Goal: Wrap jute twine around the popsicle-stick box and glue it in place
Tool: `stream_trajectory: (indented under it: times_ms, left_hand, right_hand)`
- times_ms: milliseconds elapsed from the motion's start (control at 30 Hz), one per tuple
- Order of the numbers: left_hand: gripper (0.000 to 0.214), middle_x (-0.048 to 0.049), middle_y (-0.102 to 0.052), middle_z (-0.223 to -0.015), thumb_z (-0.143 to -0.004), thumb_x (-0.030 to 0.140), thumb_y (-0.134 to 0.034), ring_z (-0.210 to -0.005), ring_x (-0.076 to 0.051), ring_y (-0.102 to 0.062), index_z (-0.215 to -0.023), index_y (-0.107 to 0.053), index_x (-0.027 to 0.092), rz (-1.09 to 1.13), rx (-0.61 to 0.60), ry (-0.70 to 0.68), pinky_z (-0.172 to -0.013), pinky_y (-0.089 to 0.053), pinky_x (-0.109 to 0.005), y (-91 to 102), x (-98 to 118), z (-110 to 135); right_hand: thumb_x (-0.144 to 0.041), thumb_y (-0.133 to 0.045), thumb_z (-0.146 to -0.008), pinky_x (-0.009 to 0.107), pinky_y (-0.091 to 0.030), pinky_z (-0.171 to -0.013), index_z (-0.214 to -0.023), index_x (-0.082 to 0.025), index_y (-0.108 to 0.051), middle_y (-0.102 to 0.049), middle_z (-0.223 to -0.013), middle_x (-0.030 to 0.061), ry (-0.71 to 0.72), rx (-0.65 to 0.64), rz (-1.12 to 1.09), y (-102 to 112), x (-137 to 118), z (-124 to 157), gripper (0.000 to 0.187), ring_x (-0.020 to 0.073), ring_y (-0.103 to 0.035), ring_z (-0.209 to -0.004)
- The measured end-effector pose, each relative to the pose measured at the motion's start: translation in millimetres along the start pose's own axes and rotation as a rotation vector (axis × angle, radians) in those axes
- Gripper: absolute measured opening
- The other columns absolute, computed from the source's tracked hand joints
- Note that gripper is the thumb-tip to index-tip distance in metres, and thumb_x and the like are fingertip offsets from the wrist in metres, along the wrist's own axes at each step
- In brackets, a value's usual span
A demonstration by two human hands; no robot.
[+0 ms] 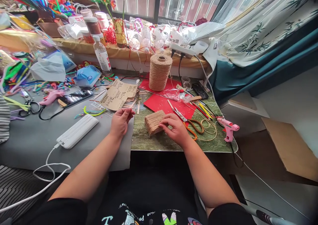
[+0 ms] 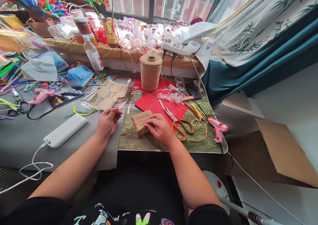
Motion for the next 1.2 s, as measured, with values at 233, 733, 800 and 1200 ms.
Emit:
stream_trajectory:
  times_ms: [233,733,800,1200]
  left_hand:
    - [0.058,0.0031,-0.038,-0.056,-0.095,0.062,-0.064,-0.054,-0.012,-0.045,-0.058,-0.045,0.021,-0.083,-0.169,-0.122,-0.057,-0.043,-0.029,-16.9,6,11]
    - [0.029,-0.0100,-0.080,-0.093,-0.077,0.043,-0.088,-0.085,-0.022,-0.070,-0.092,-0.083,0.019,-0.342,-0.292,-0.050,-0.081,-0.055,-0.037,-18.8,2,21]
    - [0.029,-0.0101,-0.080,-0.093,-0.074,0.043,-0.090,-0.087,-0.023,-0.072,-0.089,-0.083,0.019,-0.360,-0.282,-0.055,-0.083,-0.056,-0.039,-17.4,2,20]
    - [0.045,-0.0001,-0.059,-0.066,-0.095,0.055,-0.066,-0.065,-0.014,-0.058,-0.069,-0.058,0.019,-0.303,-0.299,-0.156,-0.070,-0.049,-0.029,-15.7,0,16]
  right_hand:
    - [-0.032,-0.066,-0.101,0.044,-0.055,-0.092,-0.099,-0.025,-0.073,-0.067,-0.101,0.0088,-0.004,-0.010,0.007,-1,1,0,0.011,0.0256,-0.064,-0.099]
    - [-0.030,-0.063,-0.102,0.046,-0.054,-0.092,-0.101,-0.024,-0.072,-0.068,-0.103,0.0094,0.051,-0.028,0.082,5,-9,-4,0.010,0.0267,-0.062,-0.100]
    - [-0.030,-0.063,-0.102,0.046,-0.053,-0.091,-0.102,-0.024,-0.071,-0.069,-0.104,0.0098,0.093,-0.040,0.113,7,-15,-10,0.010,0.0272,-0.062,-0.100]
    - [-0.030,-0.055,-0.106,0.040,-0.052,-0.085,-0.101,-0.022,-0.067,-0.072,-0.095,0.0074,0.120,-0.156,0.149,-5,-13,-26,0.015,0.0242,-0.063,-0.091]
Point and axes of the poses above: each hand's wrist, its own z-axis away from the middle knuckle, its own y-axis out of the back of the hand, x = y × z, the point moved 4 cm from there along -z, towards the middle knuckle
